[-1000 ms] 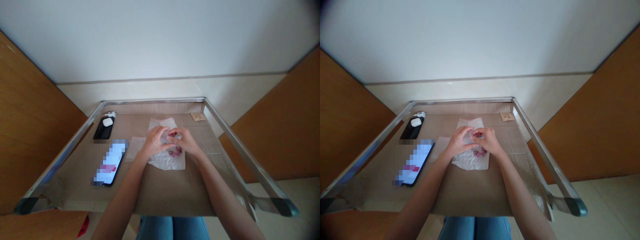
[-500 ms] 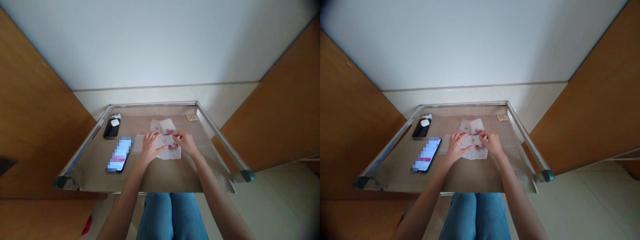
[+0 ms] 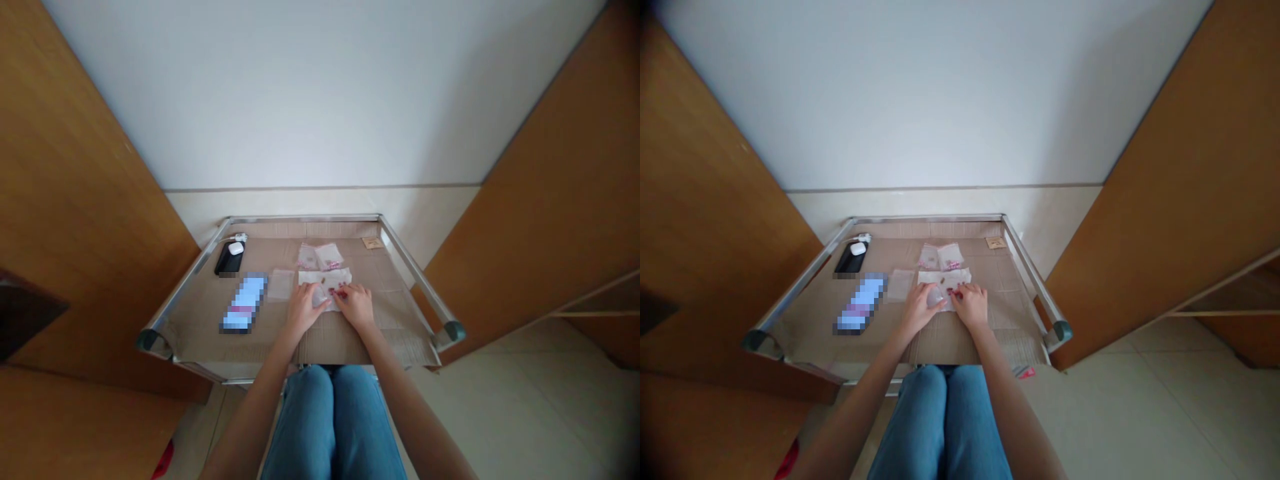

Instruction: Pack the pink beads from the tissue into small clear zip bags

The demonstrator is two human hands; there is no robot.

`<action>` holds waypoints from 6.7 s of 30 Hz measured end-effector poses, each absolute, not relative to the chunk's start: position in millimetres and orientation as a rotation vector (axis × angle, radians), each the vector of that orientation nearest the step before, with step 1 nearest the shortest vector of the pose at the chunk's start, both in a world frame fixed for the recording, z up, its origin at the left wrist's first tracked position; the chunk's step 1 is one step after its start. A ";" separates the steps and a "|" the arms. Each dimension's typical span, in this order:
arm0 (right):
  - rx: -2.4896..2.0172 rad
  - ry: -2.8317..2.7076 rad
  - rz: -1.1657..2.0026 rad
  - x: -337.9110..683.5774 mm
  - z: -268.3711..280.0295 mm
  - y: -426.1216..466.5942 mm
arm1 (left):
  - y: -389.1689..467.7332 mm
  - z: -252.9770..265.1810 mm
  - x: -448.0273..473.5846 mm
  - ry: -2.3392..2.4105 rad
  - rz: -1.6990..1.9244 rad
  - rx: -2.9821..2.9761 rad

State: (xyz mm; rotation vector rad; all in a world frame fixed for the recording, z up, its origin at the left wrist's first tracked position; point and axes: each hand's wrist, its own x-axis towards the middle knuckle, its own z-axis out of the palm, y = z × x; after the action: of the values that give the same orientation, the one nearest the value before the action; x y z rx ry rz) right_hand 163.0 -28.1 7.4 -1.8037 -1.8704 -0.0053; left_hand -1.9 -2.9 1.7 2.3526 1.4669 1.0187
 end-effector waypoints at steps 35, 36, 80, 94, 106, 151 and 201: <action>-1.757 -1.909 -0.105 161.2 5.8 -28.0 | -2.8 -5.8 -2.9 1.371 1.085 2.260; -1.745 -1.896 -0.086 161.5 6.2 -28.0 | -3.0 -5.5 -2.9 1.373 1.081 2.265; -1.708 -2.057 -0.107 159.6 5.4 -27.2 | -4.6 -4.0 -4.1 1.307 1.061 2.238; -1.463 -2.083 0.118 163.2 8.4 -28.3 | -2.6 -9.5 -1.5 1.258 1.047 2.222; -1.707 -1.992 -0.076 162.1 4.4 -26.9 | -2.8 -9.8 -2.6 1.241 1.058 2.174; -1.952 -1.799 0.052 148.5 16.8 2.2 | 0.9 -11.5 -2.0 1.278 1.079 2.075; -1.960 -1.919 -0.009 131.6 17.8 20.3 | 2.8 -11.9 -2.8 1.323 1.142 2.006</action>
State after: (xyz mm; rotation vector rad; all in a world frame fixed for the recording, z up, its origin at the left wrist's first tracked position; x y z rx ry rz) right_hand 131.6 20.3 17.8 -1.9601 -1.9194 -0.0093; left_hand -2.8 2.8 -11.9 2.0062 1.3226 1.1420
